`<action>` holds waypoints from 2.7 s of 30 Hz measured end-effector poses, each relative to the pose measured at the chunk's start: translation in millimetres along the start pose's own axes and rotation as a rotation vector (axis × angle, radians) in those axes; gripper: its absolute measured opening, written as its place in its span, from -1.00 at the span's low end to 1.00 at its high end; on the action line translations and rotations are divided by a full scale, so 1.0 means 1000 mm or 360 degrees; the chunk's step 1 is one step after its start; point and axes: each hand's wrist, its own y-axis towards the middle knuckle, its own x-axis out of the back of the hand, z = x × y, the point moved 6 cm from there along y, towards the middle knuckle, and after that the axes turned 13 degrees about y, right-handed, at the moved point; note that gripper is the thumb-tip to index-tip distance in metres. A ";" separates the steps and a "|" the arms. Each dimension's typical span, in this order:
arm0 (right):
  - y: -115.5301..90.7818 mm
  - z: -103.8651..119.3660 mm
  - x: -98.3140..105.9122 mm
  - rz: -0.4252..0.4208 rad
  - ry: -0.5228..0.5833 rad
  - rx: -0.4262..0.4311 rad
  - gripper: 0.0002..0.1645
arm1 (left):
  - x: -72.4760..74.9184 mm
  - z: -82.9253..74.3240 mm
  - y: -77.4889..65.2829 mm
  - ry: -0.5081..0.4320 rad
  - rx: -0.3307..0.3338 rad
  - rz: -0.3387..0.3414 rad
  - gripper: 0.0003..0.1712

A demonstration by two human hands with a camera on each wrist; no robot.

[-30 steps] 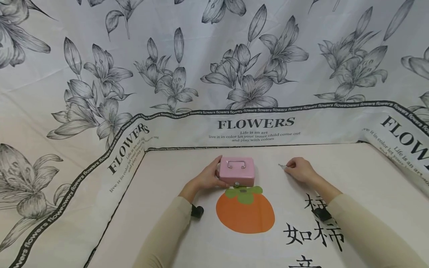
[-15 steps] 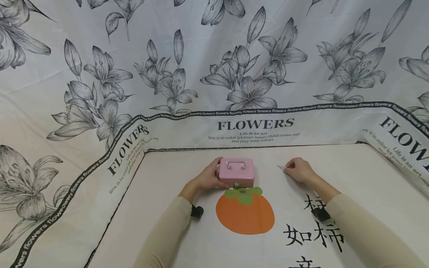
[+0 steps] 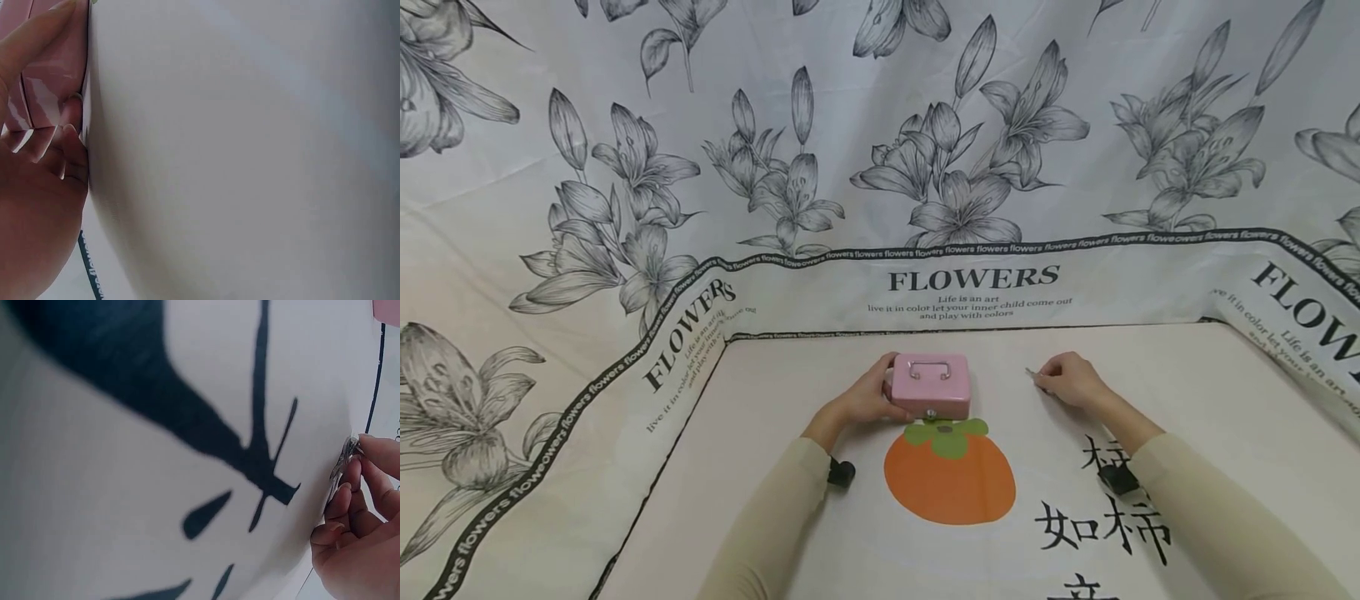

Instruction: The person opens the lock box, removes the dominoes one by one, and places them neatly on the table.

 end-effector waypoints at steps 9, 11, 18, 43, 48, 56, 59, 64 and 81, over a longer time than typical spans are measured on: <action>-0.003 0.000 0.000 0.0065 0.0098 0.0000 -0.74 | -0.002 0.000 0.000 0.0000 0.0038 0.0034 0.25; -0.004 0.000 0.000 0.0075 0.0124 -0.0002 -0.74 | -0.001 -0.001 0.000 -0.0001 0.0032 0.0034 0.25; -0.005 0.001 0.005 0.0072 0.0164 0.0035 -0.74 | -0.001 0.000 0.000 -0.0035 0.0036 0.0044 0.23; -0.027 0.024 0.005 0.0081 0.0296 0.0165 -0.66 | -0.002 -0.002 -0.002 -0.0079 -0.0093 0.0046 0.15; -0.032 0.029 0.002 0.0060 0.0326 0.0173 -0.63 | -0.003 -0.002 -0.002 -0.0093 -0.0116 0.0037 0.15; -0.039 0.036 -0.001 0.0021 0.0294 0.0206 -0.61 | -0.003 -0.002 -0.004 -0.0140 -0.0113 0.0032 0.19; -0.041 0.038 -0.003 0.0046 0.0309 0.0256 -0.66 | -0.003 -0.002 -0.003 -0.0134 -0.0115 0.0037 0.18; -0.044 0.041 -0.008 0.0104 0.0364 0.0306 -0.72 | -0.004 -0.001 -0.004 -0.0146 -0.0108 0.0043 0.15; -0.048 0.052 -0.028 0.0194 0.0371 0.0330 -0.72 | -0.004 0.004 -0.003 -0.0178 -0.0011 0.0043 0.19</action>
